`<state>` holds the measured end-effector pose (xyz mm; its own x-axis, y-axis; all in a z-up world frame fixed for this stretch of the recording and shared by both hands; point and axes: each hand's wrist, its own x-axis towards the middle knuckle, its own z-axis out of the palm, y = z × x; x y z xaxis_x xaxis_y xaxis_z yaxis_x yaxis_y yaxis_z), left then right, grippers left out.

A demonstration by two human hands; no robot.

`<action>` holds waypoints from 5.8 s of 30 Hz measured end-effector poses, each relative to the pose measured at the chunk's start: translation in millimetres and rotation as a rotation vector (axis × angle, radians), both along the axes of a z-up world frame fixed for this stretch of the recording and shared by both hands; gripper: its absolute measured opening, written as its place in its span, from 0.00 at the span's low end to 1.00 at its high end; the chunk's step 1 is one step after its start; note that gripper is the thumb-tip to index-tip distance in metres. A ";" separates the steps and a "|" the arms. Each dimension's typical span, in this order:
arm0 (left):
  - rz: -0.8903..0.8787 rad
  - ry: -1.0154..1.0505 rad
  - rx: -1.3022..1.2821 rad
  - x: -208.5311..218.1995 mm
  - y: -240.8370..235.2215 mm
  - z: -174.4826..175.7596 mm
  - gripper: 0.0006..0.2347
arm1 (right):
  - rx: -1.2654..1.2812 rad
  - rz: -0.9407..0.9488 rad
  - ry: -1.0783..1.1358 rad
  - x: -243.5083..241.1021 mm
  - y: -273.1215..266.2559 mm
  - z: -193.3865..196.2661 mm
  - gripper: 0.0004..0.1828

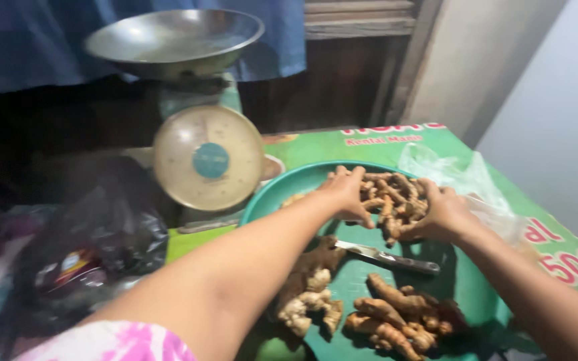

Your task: The person unpacks ginger from a plastic bag onto a green tray, then repeatedly places pieces into the pan of a mechanical scale, adjusts the quantity, and returns excess to the tray. A knife is visible on the tray but not used. The person continues weighing until the end of the clip.

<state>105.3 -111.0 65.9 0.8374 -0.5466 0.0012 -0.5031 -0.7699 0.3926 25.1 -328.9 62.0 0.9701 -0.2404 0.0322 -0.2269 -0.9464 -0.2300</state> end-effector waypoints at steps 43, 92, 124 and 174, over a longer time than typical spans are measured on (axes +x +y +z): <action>-0.002 0.825 -0.446 79.9 -45.1 -38.8 0.51 | 0.696 0.203 0.134 52.8 16.1 -16.0 0.77; -0.046 0.302 -0.968 101.8 216.6 286.1 0.11 | 1.088 0.926 -0.097 121.9 231.7 282.7 0.23; 0.551 0.310 -0.687 219.8 289.9 223.8 0.08 | 0.345 0.790 0.106 235.8 343.0 256.3 0.28; 0.252 0.209 -0.067 25.6 -69.7 -69.1 0.48 | 0.580 0.037 0.281 51.8 1.1 -46.7 0.46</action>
